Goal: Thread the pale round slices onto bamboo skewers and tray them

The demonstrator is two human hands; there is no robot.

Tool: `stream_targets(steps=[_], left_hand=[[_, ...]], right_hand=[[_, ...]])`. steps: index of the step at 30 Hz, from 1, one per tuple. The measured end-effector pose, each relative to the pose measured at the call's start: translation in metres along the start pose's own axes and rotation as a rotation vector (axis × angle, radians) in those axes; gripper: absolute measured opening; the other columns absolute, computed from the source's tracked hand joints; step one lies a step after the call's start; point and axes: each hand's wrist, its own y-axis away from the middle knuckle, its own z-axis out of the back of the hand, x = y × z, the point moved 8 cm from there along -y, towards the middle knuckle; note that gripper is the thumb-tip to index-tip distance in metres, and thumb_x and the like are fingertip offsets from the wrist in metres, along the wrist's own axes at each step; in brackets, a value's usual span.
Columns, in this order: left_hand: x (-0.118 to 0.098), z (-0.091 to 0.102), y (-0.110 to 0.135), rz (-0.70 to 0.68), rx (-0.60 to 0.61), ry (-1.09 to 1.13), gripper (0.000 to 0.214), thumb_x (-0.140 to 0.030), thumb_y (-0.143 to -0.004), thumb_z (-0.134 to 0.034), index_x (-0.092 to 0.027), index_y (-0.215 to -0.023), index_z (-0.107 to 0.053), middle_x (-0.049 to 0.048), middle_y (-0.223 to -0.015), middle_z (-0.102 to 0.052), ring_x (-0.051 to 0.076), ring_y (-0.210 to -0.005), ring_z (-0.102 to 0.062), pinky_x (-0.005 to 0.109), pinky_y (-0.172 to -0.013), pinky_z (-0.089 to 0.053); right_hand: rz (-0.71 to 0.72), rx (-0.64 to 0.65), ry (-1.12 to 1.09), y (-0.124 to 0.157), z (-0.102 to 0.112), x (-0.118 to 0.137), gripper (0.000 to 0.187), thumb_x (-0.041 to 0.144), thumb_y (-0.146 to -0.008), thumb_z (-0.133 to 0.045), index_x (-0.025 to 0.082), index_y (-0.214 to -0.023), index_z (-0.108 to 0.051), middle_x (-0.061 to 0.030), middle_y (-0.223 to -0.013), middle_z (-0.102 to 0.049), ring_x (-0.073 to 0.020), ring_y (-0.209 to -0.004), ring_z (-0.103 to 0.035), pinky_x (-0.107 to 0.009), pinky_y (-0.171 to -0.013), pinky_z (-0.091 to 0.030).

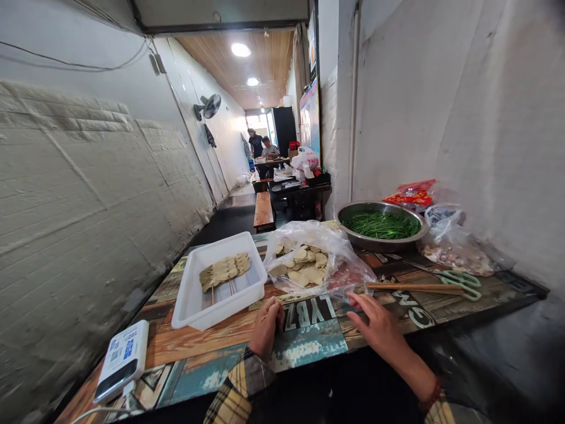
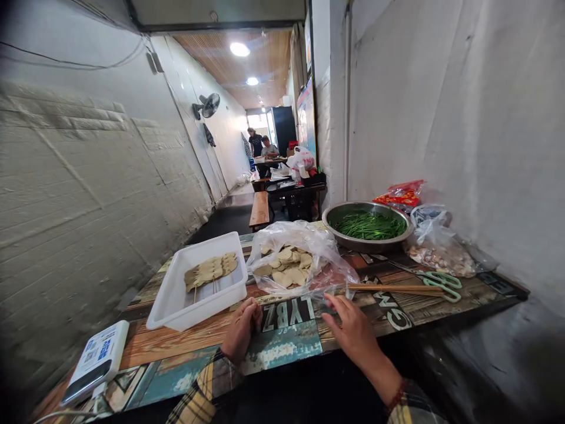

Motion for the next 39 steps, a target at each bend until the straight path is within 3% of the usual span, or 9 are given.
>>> stream_targets(steps=[3,5,9,12,14,22,28,33,39], left_hand=[[-0.002,-0.017,0.008,-0.015,0.101,-0.120,0.034,-0.046,-0.086,-0.042,-0.021,-0.063,-0.040,-0.0042,-0.053,-0.040,0.011,-0.049,-0.035,0.025,-0.049,-0.029],[-0.005,-0.030,0.016,-0.041,0.176,-0.203,0.037,-0.047,-0.088,-0.040,-0.020,-0.063,-0.041,-0.0030,-0.055,-0.042,0.012,-0.052,-0.037,0.025,-0.051,-0.031],[-0.011,-0.050,0.027,-0.079,0.331,-0.305,0.036,-0.045,-0.089,-0.042,-0.018,-0.066,-0.048,-0.0013,-0.060,-0.047,0.012,-0.056,-0.042,0.024,-0.054,-0.034],[-0.015,-0.055,0.022,-0.113,0.380,-0.334,0.030,-0.043,-0.088,-0.047,-0.017,-0.078,-0.057,-0.0004,-0.066,-0.052,0.011,-0.057,-0.045,0.023,-0.053,-0.035],[-0.018,-0.052,0.008,-0.123,0.334,-0.328,0.029,-0.042,-0.088,-0.047,-0.016,-0.086,-0.059,-0.0010,-0.064,-0.053,0.011,-0.055,-0.046,0.023,-0.053,-0.036],[-0.038,-0.058,-0.065,-0.350,0.056,-0.610,0.019,-0.026,-0.086,-0.044,-0.017,-0.080,-0.060,0.0057,-0.080,-0.063,0.019,-0.077,-0.057,0.030,-0.070,-0.041],[-0.022,-0.073,-0.092,-0.400,0.022,-0.932,0.020,-0.015,-0.083,-0.047,-0.016,-0.095,-0.061,0.0106,-0.101,-0.062,0.023,-0.101,-0.055,0.037,-0.089,-0.042],[-0.010,-0.081,-0.087,-0.391,0.091,-1.063,0.034,-0.020,-0.079,-0.055,-0.016,-0.113,-0.058,0.0122,-0.120,-0.057,0.027,-0.116,-0.050,0.040,-0.100,-0.037],[-0.005,-0.085,-0.083,-0.395,0.112,-1.057,0.041,-0.018,-0.082,-0.051,-0.016,-0.122,-0.053,0.0125,-0.119,-0.057,0.025,-0.114,-0.051,0.040,-0.098,-0.038]], right_hand=[[-0.183,-0.085,-0.389,-0.019,-0.010,0.020,0.041,0.041,-0.096,-0.040,0.020,-0.130,-0.049,-0.0106,-0.106,-0.067,-0.0210,-0.083,-0.066,-0.034,-0.071,-0.054],[-0.301,-0.154,-0.621,-0.033,-0.009,0.026,0.038,0.043,-0.098,-0.035,0.018,-0.120,-0.054,-0.0101,-0.101,-0.067,-0.0196,-0.078,-0.066,-0.031,-0.063,-0.053],[-0.325,-0.213,-0.795,-0.058,0.007,0.036,0.038,0.047,-0.097,-0.038,0.017,-0.107,-0.058,-0.0022,-0.072,-0.062,-0.0161,-0.066,-0.060,-0.025,-0.057,-0.048],[-0.348,-0.140,-0.734,-0.063,0.006,0.030,0.045,0.051,-0.095,-0.039,0.016,-0.120,-0.055,0.0057,-0.055,-0.051,-0.0114,-0.042,-0.047,-0.021,-0.042,-0.037],[-0.350,-0.063,-0.649,-0.059,-0.006,0.021,0.048,0.051,-0.093,-0.040,0.016,-0.122,-0.056,0.0077,-0.049,-0.046,-0.0106,-0.037,-0.042,-0.021,-0.040,-0.033],[-0.368,0.130,-0.444,-0.031,-0.077,-0.022,0.038,0.039,-0.092,-0.031,0.016,-0.093,-0.061,0.0049,-0.048,-0.048,-0.0135,-0.040,-0.046,-0.024,-0.045,-0.033],[-0.329,0.127,-0.375,-0.031,-0.078,-0.020,0.033,0.033,-0.091,-0.033,0.017,-0.086,-0.062,0.0044,-0.049,-0.048,-0.0157,-0.048,-0.051,-0.025,-0.051,-0.035],[-0.323,0.127,-0.346,-0.032,-0.076,-0.018,0.034,0.033,-0.091,-0.033,0.017,-0.087,-0.063,0.0044,-0.048,-0.049,-0.0167,-0.049,-0.053,-0.026,-0.054,-0.036],[-0.335,0.144,-0.356,-0.029,-0.079,-0.021,0.035,0.035,-0.091,-0.033,0.017,-0.090,-0.063,0.0041,-0.049,-0.051,-0.0173,-0.049,-0.055,-0.026,-0.054,-0.037]])
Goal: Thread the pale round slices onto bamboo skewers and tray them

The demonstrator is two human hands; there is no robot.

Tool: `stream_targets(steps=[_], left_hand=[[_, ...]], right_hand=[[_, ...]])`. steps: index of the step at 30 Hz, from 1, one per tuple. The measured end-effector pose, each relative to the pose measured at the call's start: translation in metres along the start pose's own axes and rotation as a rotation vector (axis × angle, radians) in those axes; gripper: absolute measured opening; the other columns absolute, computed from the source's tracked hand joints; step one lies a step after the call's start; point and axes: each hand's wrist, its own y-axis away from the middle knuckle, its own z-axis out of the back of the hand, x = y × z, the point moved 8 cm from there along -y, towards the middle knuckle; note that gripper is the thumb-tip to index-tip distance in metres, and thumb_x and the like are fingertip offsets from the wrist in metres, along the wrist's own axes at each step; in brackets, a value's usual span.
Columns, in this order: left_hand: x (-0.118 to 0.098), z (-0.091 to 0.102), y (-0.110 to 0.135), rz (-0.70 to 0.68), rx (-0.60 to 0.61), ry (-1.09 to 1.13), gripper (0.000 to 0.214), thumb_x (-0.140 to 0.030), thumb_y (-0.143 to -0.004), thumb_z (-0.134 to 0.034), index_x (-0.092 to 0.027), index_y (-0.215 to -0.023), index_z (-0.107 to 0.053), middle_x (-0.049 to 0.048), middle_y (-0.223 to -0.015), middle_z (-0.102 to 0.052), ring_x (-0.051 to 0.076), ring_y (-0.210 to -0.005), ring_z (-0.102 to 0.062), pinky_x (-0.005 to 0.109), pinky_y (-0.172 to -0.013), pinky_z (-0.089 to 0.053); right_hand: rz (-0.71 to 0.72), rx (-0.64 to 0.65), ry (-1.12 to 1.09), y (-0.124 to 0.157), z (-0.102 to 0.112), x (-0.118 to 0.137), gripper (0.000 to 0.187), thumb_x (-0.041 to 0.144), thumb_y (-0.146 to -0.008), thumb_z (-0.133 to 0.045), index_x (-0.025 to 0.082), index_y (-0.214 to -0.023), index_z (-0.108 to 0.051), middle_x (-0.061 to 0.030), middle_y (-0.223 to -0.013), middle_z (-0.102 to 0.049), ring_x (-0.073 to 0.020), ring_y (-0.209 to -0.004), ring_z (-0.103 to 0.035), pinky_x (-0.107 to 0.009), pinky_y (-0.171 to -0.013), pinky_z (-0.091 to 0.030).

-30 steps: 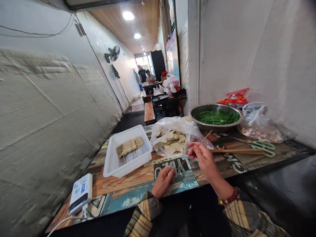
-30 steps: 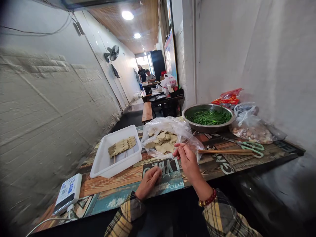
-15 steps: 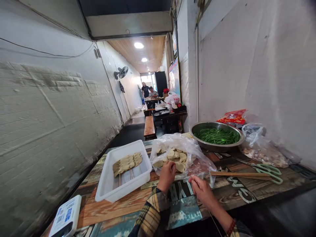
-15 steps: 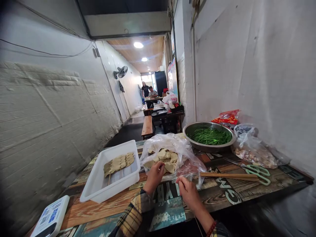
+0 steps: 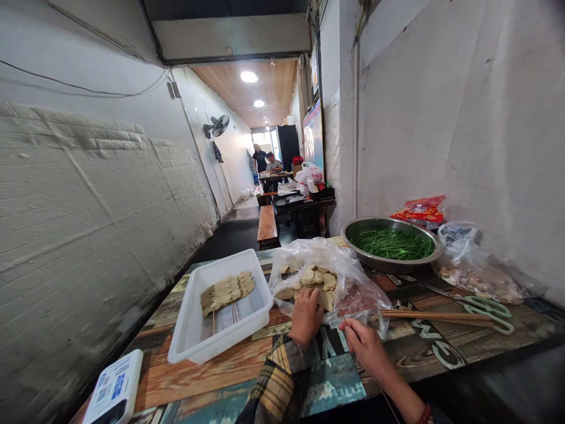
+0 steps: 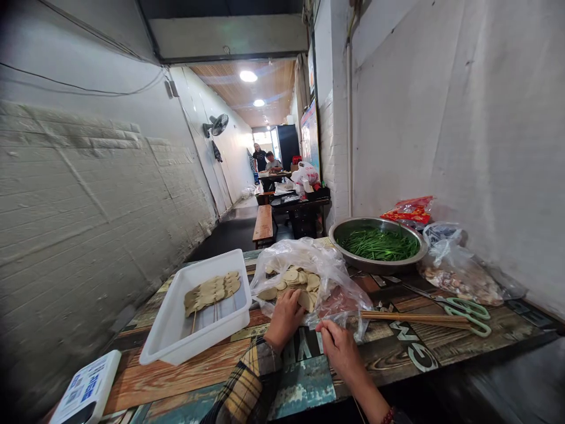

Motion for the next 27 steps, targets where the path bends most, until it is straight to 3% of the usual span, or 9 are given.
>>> stream_targets(steps=[3,10,15,19,27], left_hand=[[0.004,0.001,-0.003,0.017,-0.060,0.016,0.040,-0.018,-0.083,-0.050,-0.015,-0.123,-0.053,0.0128,-0.116,-0.057,0.024,-0.111,-0.052,0.039,-0.095,-0.040],[0.001,0.004,-0.004,-0.003,-0.076,-0.058,0.016,-0.018,-0.082,-0.053,-0.017,-0.096,-0.061,0.0086,-0.099,-0.058,0.023,-0.098,-0.053,0.035,-0.087,-0.041],[0.006,0.003,-0.006,0.055,-0.097,-0.023,0.018,-0.015,-0.079,-0.053,-0.016,-0.096,-0.058,0.0092,-0.101,-0.058,0.023,-0.100,-0.052,0.036,-0.089,-0.040],[0.016,-0.003,-0.009,0.136,-0.056,0.036,0.021,-0.016,-0.077,-0.053,-0.016,-0.098,-0.059,0.0104,-0.102,-0.059,0.024,-0.101,-0.054,0.036,-0.088,-0.041],[0.019,0.005,-0.012,0.147,-0.138,0.167,0.010,-0.012,-0.073,-0.053,-0.018,-0.080,-0.057,0.0069,-0.090,-0.059,0.022,-0.091,-0.054,0.035,-0.082,-0.042]], right_hand=[[-0.003,-0.007,0.000,0.001,0.001,-0.001,0.035,0.034,-0.091,-0.033,0.017,-0.091,-0.063,0.0042,-0.049,-0.051,-0.0172,-0.049,-0.055,-0.026,-0.054,-0.038],[0.011,-0.058,0.070,0.000,0.002,-0.001,0.036,0.033,-0.091,-0.035,0.016,-0.089,-0.067,0.0020,-0.050,-0.056,-0.0180,-0.050,-0.058,-0.026,-0.053,-0.038],[0.191,-0.075,0.125,-0.015,-0.003,0.040,0.033,0.029,-0.092,-0.037,0.018,-0.083,-0.067,-0.0036,-0.068,-0.068,-0.0188,-0.064,-0.064,-0.026,-0.061,-0.043],[0.302,-0.081,0.190,-0.033,-0.009,0.062,0.033,0.026,-0.092,-0.037,0.018,-0.080,-0.066,-0.0053,-0.074,-0.069,-0.0196,-0.071,-0.065,-0.027,-0.067,-0.044],[0.098,-0.101,0.083,-0.054,-0.014,0.010,0.038,0.031,-0.090,-0.039,0.016,-0.074,-0.070,-0.0045,-0.065,-0.067,-0.0192,-0.064,-0.061,-0.027,-0.060,-0.041]])
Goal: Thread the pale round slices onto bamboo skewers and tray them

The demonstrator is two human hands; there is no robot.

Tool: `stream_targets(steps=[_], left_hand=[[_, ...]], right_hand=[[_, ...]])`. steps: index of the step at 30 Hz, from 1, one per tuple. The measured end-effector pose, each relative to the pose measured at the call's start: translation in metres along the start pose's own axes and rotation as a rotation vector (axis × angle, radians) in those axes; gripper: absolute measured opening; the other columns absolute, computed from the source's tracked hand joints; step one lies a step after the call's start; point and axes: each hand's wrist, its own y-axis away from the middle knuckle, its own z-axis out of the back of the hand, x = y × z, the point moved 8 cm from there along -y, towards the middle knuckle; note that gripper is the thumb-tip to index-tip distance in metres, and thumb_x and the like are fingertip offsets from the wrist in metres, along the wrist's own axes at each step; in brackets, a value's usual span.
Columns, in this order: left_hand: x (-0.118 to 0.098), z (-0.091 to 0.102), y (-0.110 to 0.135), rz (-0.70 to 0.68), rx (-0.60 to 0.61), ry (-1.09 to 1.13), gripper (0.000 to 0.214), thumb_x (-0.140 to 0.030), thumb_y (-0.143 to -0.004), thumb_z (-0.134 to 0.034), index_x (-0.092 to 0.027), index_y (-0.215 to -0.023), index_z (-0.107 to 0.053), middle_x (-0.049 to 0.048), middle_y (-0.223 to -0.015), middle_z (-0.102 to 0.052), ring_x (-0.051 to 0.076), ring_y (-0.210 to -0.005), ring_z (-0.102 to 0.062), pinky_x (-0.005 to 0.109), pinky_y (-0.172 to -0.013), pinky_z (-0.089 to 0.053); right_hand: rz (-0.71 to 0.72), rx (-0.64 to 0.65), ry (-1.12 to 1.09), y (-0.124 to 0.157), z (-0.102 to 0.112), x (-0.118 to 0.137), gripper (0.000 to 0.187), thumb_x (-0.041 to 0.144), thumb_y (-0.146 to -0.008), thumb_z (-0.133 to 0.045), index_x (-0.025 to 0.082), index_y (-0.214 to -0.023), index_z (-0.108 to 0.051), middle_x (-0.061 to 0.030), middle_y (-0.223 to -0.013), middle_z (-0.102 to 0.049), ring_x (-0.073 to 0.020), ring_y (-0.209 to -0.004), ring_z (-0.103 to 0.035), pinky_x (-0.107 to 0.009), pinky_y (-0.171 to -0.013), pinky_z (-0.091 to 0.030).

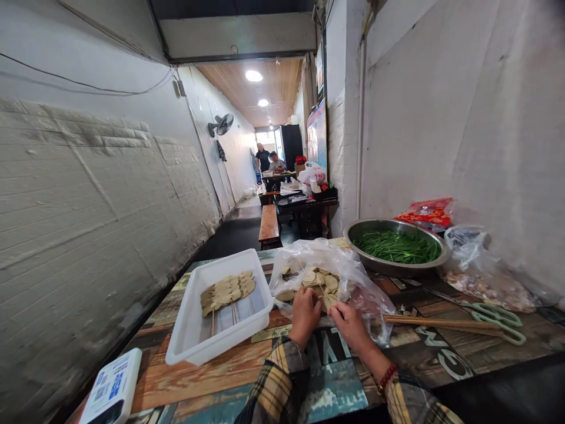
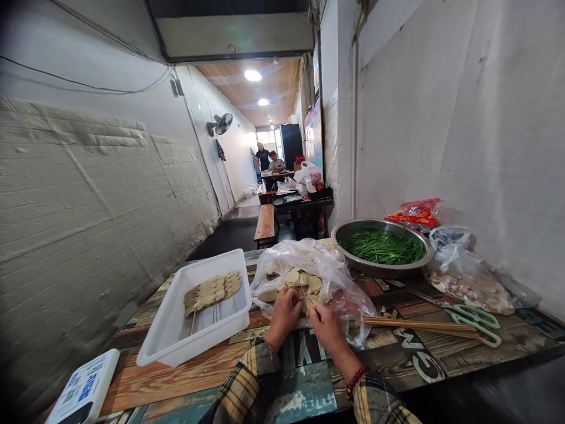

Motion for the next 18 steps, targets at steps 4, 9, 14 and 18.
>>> stream_targets(steps=[4,9,14,18], left_hand=[[0.001,0.011,0.000,-0.006,-0.069,0.191,0.009,-0.010,-0.071,-0.054,-0.019,-0.071,-0.052,0.0046,-0.083,-0.057,0.020,-0.086,-0.054,0.035,-0.081,-0.042],[0.025,0.013,0.011,0.290,0.003,0.827,0.019,-0.029,-0.072,-0.064,-0.018,-0.071,-0.049,-0.0023,-0.069,-0.054,0.013,-0.064,-0.054,0.027,-0.064,-0.047],[0.025,0.018,0.027,0.511,0.019,1.256,0.036,-0.039,-0.068,-0.073,-0.019,-0.077,-0.045,-0.0049,-0.069,-0.056,0.011,-0.059,-0.060,0.028,-0.060,-0.052],[0.018,0.019,0.029,0.532,0.034,1.372,0.040,-0.036,-0.064,-0.078,-0.017,-0.087,-0.052,-0.0007,-0.079,-0.063,0.013,-0.065,-0.065,0.028,-0.063,-0.054]], right_hand=[[-0.028,-0.022,-0.090,-0.001,0.007,-0.001,0.038,0.034,-0.089,-0.041,0.015,-0.078,-0.073,-0.0049,-0.064,-0.067,-0.0187,-0.062,-0.060,-0.027,-0.060,-0.043],[-0.089,-0.025,-0.222,0.002,0.011,-0.003,0.038,0.033,-0.088,-0.044,0.015,-0.105,-0.072,-0.0043,-0.068,-0.068,-0.0183,-0.065,-0.061,-0.026,-0.059,-0.046],[-0.112,0.038,-0.306,0.007,0.008,-0.001,0.046,0.034,-0.089,-0.042,0.011,-0.123,-0.064,0.0015,-0.052,-0.056,-0.0142,-0.049,-0.052,-0.023,-0.049,-0.040],[-0.125,0.059,-0.380,0.016,0.008,0.007,0.049,0.035,-0.091,-0.041,0.007,-0.126,-0.060,0.0063,-0.046,-0.043,-0.0108,-0.040,-0.042,-0.021,-0.042,-0.032]])
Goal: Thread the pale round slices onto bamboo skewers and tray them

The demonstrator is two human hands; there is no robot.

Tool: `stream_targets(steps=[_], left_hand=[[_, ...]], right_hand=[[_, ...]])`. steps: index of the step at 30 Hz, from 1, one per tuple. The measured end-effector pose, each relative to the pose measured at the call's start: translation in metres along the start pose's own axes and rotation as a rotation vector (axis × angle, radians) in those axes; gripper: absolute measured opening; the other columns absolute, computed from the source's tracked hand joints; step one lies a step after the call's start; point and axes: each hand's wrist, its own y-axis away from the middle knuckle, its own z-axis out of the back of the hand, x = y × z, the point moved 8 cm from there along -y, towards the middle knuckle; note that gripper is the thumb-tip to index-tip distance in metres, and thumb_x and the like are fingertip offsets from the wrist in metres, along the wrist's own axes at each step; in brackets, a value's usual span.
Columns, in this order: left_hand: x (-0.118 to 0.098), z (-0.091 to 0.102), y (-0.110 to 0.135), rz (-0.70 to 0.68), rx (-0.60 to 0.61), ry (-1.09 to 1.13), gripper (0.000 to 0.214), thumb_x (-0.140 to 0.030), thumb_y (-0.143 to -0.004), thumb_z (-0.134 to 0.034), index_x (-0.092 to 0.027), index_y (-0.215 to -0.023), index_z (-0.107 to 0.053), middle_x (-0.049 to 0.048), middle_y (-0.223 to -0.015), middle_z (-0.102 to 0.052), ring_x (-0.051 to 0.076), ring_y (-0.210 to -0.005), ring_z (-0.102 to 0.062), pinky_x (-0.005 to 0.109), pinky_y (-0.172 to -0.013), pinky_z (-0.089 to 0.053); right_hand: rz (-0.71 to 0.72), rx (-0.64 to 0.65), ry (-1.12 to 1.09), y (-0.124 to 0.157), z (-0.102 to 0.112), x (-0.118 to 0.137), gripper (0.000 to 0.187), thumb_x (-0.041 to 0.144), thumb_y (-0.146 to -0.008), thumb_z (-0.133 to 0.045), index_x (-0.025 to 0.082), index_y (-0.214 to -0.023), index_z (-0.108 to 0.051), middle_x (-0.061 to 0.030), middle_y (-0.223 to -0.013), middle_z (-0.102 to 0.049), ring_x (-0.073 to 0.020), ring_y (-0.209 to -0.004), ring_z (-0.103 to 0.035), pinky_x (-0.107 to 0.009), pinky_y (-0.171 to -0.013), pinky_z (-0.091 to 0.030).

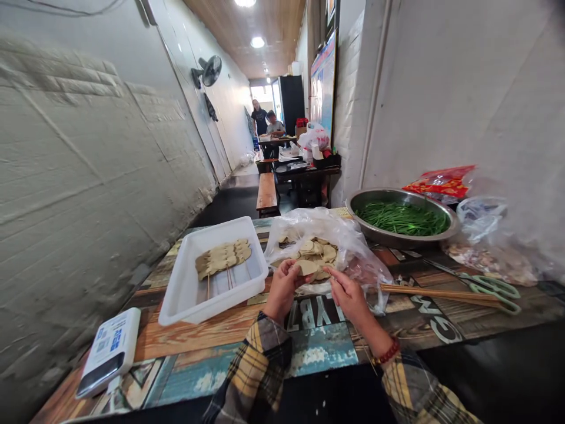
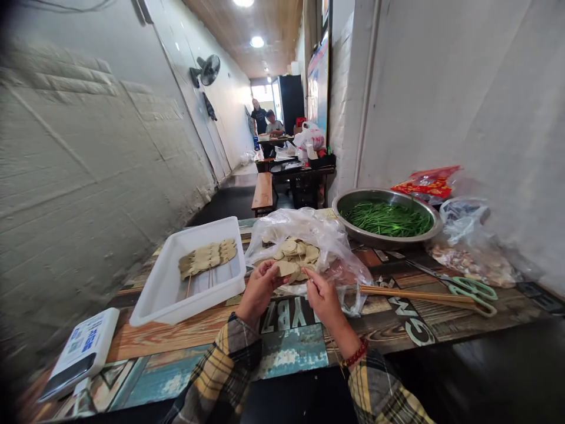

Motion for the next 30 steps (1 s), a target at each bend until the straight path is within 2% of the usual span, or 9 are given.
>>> stream_targets(steps=[3,10,19,24,30], left_hand=[[0.000,-0.003,0.000,0.011,0.020,0.018,0.044,-0.033,-0.063,-0.080,-0.015,-0.097,-0.058,0.0042,-0.090,-0.067,0.014,-0.073,-0.066,0.028,-0.068,-0.055],[-0.002,-0.012,0.003,-0.008,0.048,0.003,0.035,-0.025,-0.061,-0.080,-0.015,-0.085,-0.057,0.0010,-0.084,-0.067,0.013,-0.073,-0.065,0.028,-0.072,-0.055],[-0.003,-0.018,0.005,-0.018,0.061,-0.057,0.035,-0.027,-0.063,-0.078,-0.016,-0.086,-0.055,-0.0013,-0.078,-0.066,0.010,-0.065,-0.063,0.025,-0.067,-0.054],[-0.001,-0.022,0.005,-0.030,0.079,-0.079,0.036,-0.026,-0.062,-0.078,-0.017,-0.089,-0.055,-0.0010,-0.078,-0.067,0.012,-0.065,-0.063,0.029,-0.070,-0.055],[0.000,-0.023,0.006,-0.019,0.085,-0.077,0.034,-0.025,-0.063,-0.078,-0.017,-0.088,-0.056,-0.0005,-0.078,-0.068,0.012,-0.065,-0.063,0.028,-0.070,-0.054]], right_hand=[[0.005,0.008,-0.066,0.015,-0.005,0.006,0.047,0.035,-0.091,-0.042,0.009,-0.125,-0.061,0.0061,-0.048,-0.045,-0.0104,-0.043,-0.042,-0.021,-0.044,-0.033],[-0.069,-0.049,-0.193,0.052,-0.018,-0.001,0.043,0.034,-0.093,-0.045,0.010,-0.124,-0.062,0.0059,-0.050,-0.044,-0.0102,-0.045,-0.041,-0.022,-0.046,-0.034],[-0.049,-0.017,-0.096,0.049,-0.021,0.001,0.042,0.039,-0.094,-0.044,0.012,-0.118,-0.066,0.0046,-0.049,-0.048,-0.0107,-0.043,-0.046,-0.023,-0.048,-0.040],[-0.055,-0.038,-0.110,0.050,-0.018,0.002,0.044,0.037,-0.094,-0.043,0.012,-0.126,-0.062,0.0054,-0.048,-0.048,-0.0106,-0.043,-0.046,-0.022,-0.049,-0.041],[-0.054,-0.018,-0.090,0.049,-0.020,0.006,0.047,0.035,-0.094,-0.041,0.010,-0.130,-0.058,0.0062,-0.048,-0.045,-0.0106,-0.043,-0.044,-0.022,-0.049,-0.040]])
